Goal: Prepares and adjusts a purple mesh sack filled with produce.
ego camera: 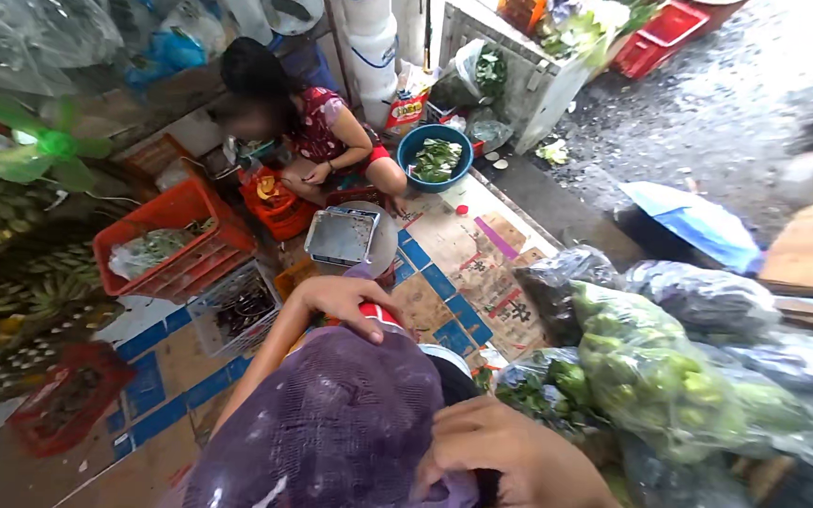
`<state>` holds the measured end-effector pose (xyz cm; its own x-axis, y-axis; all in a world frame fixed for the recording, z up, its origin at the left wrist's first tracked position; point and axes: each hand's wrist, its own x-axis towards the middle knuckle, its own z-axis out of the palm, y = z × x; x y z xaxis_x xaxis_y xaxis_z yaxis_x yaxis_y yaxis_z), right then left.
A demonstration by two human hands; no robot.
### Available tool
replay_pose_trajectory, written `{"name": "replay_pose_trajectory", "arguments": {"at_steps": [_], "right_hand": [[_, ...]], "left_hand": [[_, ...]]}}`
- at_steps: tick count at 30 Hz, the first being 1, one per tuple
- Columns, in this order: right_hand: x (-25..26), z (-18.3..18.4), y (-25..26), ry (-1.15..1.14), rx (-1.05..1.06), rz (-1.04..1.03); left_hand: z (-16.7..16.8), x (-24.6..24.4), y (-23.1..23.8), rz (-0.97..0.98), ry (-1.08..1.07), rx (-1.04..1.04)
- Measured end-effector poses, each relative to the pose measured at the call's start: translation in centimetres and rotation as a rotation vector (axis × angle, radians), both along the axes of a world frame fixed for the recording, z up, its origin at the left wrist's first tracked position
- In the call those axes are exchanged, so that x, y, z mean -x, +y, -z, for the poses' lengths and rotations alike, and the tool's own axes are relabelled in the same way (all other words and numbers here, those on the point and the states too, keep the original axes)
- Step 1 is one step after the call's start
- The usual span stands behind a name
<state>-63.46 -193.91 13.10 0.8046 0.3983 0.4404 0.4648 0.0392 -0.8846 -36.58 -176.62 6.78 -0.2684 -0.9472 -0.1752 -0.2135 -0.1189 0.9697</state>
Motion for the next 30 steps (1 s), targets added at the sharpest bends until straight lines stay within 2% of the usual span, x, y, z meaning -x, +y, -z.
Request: {"name": "replay_pose_trajectory", "arguments": {"at_steps": [3, 7, 14, 18, 26, 30], "right_hand": [[0.3, 0.8, 0.1, 0.031, -0.053, 0.021], [0.2, 1.0, -0.9, 0.134, -0.011, -0.024], [0.3, 1.7, 0.1, -0.155, -0.074, 0.252], [-0.4, 1.0, -0.3, -0.118, -0.044, 0.280], [-0.7, 0.5, -2.6, -0.080, 0.051, 0.381], [-1.0, 0.6, -5.4, -0.042, 0.080, 0.411]], "left_hand": [[0.3, -0.4, 0.2, -0.003, -0.004, 0.021], [0.3, -1.1, -0.1, 0.023, 0.004, 0.036], [0.9, -1.6, -0.3, 0.026, 0.052, 0.044], [1.5, -1.7, -1.1, 0.051, 0.103, 0.037], [2.3, -2.6, -7.3, 0.128, 0.144, 0.037], [3.5, -3.9, -11.3, 0.191, 0.175, 0.036]]}}
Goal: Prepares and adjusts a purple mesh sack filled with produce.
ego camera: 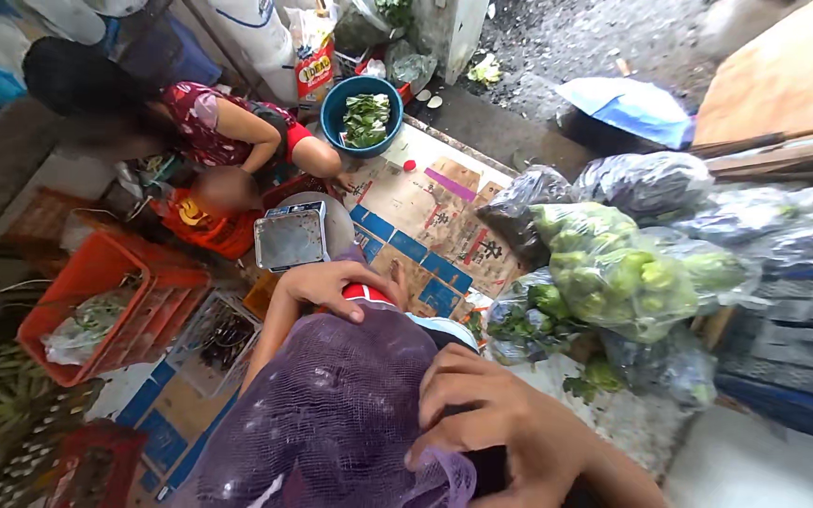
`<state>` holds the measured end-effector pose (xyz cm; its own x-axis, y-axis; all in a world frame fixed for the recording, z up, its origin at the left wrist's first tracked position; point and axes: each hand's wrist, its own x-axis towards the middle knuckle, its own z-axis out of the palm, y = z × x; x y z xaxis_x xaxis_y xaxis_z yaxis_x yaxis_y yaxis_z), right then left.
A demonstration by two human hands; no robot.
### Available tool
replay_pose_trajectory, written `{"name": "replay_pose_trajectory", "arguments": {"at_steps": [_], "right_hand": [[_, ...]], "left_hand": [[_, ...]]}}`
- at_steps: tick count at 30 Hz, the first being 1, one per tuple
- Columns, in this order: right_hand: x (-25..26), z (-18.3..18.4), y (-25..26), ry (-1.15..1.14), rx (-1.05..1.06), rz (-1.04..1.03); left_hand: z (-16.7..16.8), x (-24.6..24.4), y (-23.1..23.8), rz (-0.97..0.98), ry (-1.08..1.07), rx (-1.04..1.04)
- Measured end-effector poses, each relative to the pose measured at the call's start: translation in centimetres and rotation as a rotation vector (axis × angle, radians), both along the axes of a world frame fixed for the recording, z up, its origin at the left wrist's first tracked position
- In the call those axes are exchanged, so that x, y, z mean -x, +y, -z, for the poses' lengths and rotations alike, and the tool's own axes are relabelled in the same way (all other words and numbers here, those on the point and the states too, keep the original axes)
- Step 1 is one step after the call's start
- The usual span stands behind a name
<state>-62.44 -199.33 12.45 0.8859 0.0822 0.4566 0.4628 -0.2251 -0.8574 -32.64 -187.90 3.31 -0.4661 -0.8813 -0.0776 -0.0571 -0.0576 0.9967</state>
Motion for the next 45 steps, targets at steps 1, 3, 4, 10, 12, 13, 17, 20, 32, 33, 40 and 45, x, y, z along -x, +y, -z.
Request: {"name": "replay_pose_trajectory", "arguments": {"at_steps": [1, 3, 4, 10, 12, 13, 17, 20, 32, 33, 40, 45], "right_hand": [[-0.2, 0.1, -0.9, 0.008, -0.024, 0.011], [-0.8, 0.1, -2.8, 0.022, -0.063, 0.024], [-1.3, 0.1, -3.6, 0.028, -0.073, 0.031], [-8.3, -1.3, -6.9, 0.097, -0.177, 0.006], [-10.6, -1.7, -8.6, 0.109, -0.158, -0.036], [-11.6, -1.9, -9.4, 0.109, -0.124, -0.050], [-15.2, -2.1, -12.2, 0.116, -0.003, -0.085], [-17.4, -2.0, -13.6, 0.133, 0.022, -0.111], [-20.8, -2.4, -20.5, 0.174, -0.035, -0.340], [-20.9, -2.5, -21.1, 0.146, -0.011, -0.367], [-21.5, -2.5, -24.0, 0.098, -0.001, -0.524], [-22.2, -2.6, -25.3, 0.094, 0.016, -0.698]], "left_hand": [[0.4, -0.5, -0.9, 0.013, 0.009, -0.006], [1.0, -1.6, -3.0, 0.043, 0.022, -0.010], [1.1, -2.4, -4.1, 0.058, 0.024, -0.007], [-0.3, -6.6, -9.7, 0.035, 0.090, -0.065], [-0.4, -8.4, -11.3, 0.024, 0.101, -0.073], [0.0, -9.3, -11.7, 0.000, 0.104, -0.063], [3.2, -12.6, -12.4, -0.087, 0.120, -0.001], [2.5, -14.1, -15.2, -0.020, 0.124, -0.041], [0.2, -15.1, -16.4, -0.275, 0.008, -0.037], [-0.1, -15.0, -16.5, -0.296, 0.007, -0.032], [-1.3, -13.0, -15.4, -0.473, -0.035, 0.003], [-1.4, -10.5, -13.5, -0.591, -0.056, 0.011]]}}
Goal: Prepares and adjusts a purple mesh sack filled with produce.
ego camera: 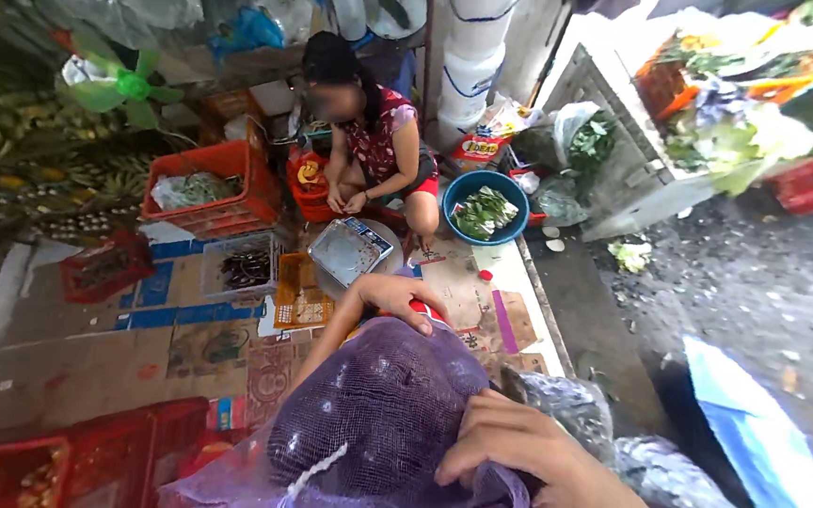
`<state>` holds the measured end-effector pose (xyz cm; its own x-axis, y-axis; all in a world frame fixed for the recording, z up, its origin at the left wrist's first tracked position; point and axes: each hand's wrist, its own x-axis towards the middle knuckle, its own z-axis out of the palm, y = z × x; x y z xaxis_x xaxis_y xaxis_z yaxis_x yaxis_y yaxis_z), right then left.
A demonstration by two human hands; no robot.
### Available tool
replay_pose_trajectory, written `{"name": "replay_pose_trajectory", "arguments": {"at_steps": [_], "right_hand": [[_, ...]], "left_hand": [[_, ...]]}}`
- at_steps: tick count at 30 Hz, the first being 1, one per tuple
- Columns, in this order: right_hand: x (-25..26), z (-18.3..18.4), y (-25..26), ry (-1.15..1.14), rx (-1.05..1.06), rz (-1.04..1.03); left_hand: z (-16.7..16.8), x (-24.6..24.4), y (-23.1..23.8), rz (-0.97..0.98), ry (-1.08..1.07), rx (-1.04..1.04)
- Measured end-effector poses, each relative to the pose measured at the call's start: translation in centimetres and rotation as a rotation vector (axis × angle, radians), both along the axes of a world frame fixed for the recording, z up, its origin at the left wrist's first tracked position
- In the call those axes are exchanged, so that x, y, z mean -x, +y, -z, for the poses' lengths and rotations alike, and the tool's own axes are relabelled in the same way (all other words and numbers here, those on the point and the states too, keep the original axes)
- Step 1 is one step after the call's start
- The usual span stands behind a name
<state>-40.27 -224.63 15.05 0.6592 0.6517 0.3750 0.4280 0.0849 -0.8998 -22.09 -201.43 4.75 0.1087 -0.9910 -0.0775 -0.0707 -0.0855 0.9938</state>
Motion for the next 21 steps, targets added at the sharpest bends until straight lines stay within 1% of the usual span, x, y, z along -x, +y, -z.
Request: {"name": "replay_pose_trajectory", "arguments": {"at_steps": [4, 8, 12, 15, 21], "right_hand": [[-0.6, 0.2, -0.1, -0.045, -0.002, -0.125], [-1.1, 0.1, 0.2, -0.045, 0.014, -0.230], [-1.6, -0.2, 0.4, -0.010, -0.027, -0.340], [-2.0, -0.4, 0.7, -0.033, -0.056, -0.412], [-2.5, -0.5, 1.2, 0.018, -0.030, -0.454]], "left_hand": [[0.0, 2.1, 1.7, -0.118, 0.002, -0.014], [0.0, 4.1, 3.5, -0.234, 0.013, 0.022], [0.0, 5.7, 4.7, -0.302, 0.015, 0.041], [0.0, 6.6, 5.6, -0.353, -0.016, 0.033], [0.5, 7.2, 6.4, -0.381, -0.016, 0.052]]}}
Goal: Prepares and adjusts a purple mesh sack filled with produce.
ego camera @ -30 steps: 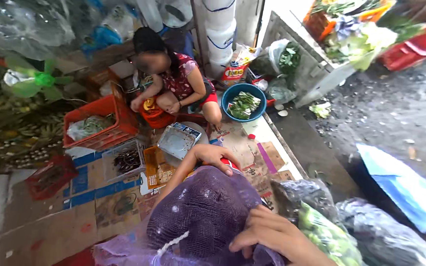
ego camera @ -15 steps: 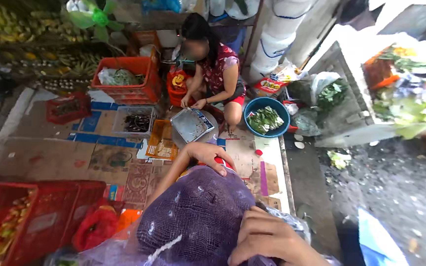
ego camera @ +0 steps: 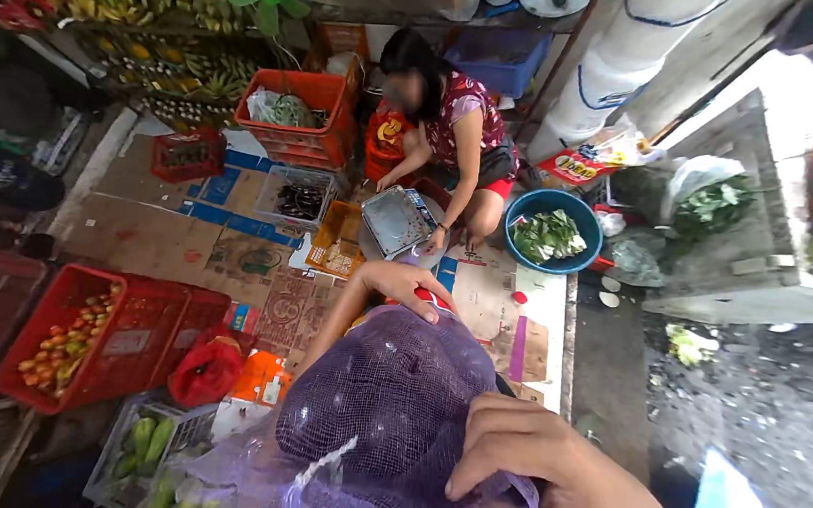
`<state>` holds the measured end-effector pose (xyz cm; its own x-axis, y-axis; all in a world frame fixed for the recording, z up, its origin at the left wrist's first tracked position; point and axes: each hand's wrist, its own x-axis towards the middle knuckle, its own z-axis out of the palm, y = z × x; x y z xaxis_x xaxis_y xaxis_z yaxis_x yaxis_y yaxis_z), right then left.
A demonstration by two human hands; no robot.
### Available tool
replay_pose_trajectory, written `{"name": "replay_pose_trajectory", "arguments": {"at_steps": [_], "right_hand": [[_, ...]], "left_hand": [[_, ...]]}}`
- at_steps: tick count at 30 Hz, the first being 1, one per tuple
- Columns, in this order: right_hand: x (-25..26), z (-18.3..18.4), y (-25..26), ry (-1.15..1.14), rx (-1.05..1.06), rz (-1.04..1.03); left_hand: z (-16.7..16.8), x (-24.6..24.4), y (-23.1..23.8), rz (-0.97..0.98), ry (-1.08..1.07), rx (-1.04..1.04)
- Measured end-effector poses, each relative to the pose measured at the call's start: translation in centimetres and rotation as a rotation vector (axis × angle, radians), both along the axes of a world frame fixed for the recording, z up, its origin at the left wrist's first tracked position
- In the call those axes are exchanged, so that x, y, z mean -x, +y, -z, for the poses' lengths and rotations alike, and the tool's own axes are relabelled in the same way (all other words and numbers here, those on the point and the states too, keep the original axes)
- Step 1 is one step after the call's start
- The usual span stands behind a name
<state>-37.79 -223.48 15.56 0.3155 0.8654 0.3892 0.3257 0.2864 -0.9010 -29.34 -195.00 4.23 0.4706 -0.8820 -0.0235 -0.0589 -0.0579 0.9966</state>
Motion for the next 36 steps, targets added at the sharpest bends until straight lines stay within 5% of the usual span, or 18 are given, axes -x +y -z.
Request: {"name": "replay_pose_trajectory", "arguments": {"at_steps": [9, 18, 28, 36], "right_hand": [[0.4, -0.1, 1.3, -0.177, -0.159, 0.061], [0.2, -1.0, 2.4, 0.022, -0.138, -0.001], [0.0, -1.6, 4.5, -0.275, 0.012, 0.004], [0.2, -1.6, 4.4, -0.152, -0.018, 0.167]], "left_hand": [[-0.2, 0.1, 0.5, -0.016, 0.021, 0.014], [0.3, -0.9, 1.1, 0.019, 0.022, 0.016], [0.5, -2.2, 1.2, 0.068, -0.003, 0.077], [0.3, -4.0, 0.7, 0.160, 0.027, 0.039]]}}
